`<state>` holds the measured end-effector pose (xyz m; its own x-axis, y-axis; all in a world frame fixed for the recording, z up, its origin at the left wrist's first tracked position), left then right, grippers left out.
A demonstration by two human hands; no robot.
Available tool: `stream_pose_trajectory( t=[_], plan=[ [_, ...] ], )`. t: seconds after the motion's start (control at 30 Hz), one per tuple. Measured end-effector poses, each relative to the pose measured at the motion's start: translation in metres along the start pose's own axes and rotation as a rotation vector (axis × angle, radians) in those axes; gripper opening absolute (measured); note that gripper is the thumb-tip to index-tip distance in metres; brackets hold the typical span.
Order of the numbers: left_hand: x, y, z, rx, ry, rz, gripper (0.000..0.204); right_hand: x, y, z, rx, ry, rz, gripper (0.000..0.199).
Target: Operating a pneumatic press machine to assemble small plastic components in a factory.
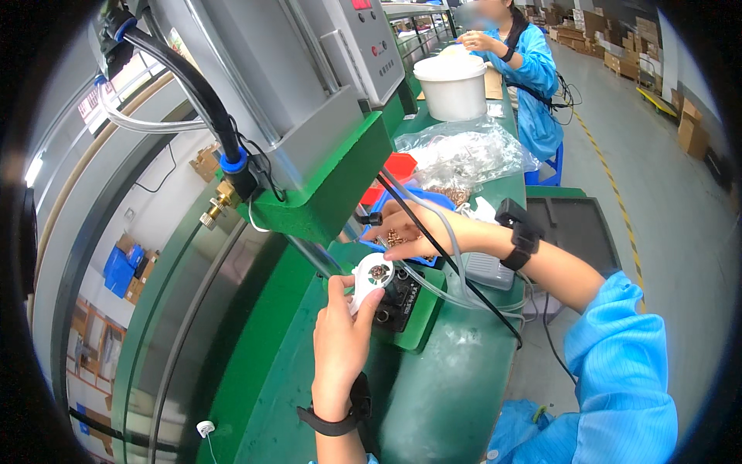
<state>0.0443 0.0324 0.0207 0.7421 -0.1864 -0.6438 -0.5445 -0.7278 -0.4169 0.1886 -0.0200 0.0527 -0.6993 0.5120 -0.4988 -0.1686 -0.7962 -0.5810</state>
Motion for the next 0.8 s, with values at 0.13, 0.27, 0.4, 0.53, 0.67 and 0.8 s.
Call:
stream_pose_trajectory(
  t=[0.13, 0.27, 0.4, 0.53, 0.67, 0.8],
  plan=[
    [-0.002, 0.000, 0.002, -0.033, -0.013, -0.008, 0.034, -0.028, 0.018, -0.034, -0.227, 0.104, -0.335, 0.034],
    [0.003, 0.000, -0.001, -0.046, -0.015, 0.006, 0.035, -0.037, 0.066, -0.073, -0.086, 0.360, -0.519, 0.036],
    [0.001, 0.000, 0.001, -0.006, -0.007, 0.002, 0.036, -0.033, 0.070, -0.066, -0.192, 0.466, -0.549, 0.034],
    [0.003, -0.001, 0.001, -0.034, -0.014, 0.028, 0.035, -0.031, 0.067, -0.072, -0.175, 0.473, -0.549, 0.030],
    [0.004, 0.000, 0.001, -0.024, -0.033, 0.036, 0.033, -0.016, 0.043, -0.079, -0.250, 0.642, -0.312, 0.022],
    [0.004, 0.004, 0.007, -0.068, 0.218, 0.057, 0.030, 0.011, 0.012, -0.091, -0.181, 0.674, -0.077, 0.018]
  ],
)
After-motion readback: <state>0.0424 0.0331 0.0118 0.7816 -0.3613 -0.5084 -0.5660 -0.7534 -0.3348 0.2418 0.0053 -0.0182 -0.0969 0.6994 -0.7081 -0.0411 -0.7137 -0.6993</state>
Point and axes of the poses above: each hand's wrist, its own y-axis away from the middle knuckle, its own x-axis out of the palm, z = x × y, the point moved 7 cm from there along -y, towards the middle knuckle, and after that the axes turned 15 degrees about -z, right-handed, at the moved point
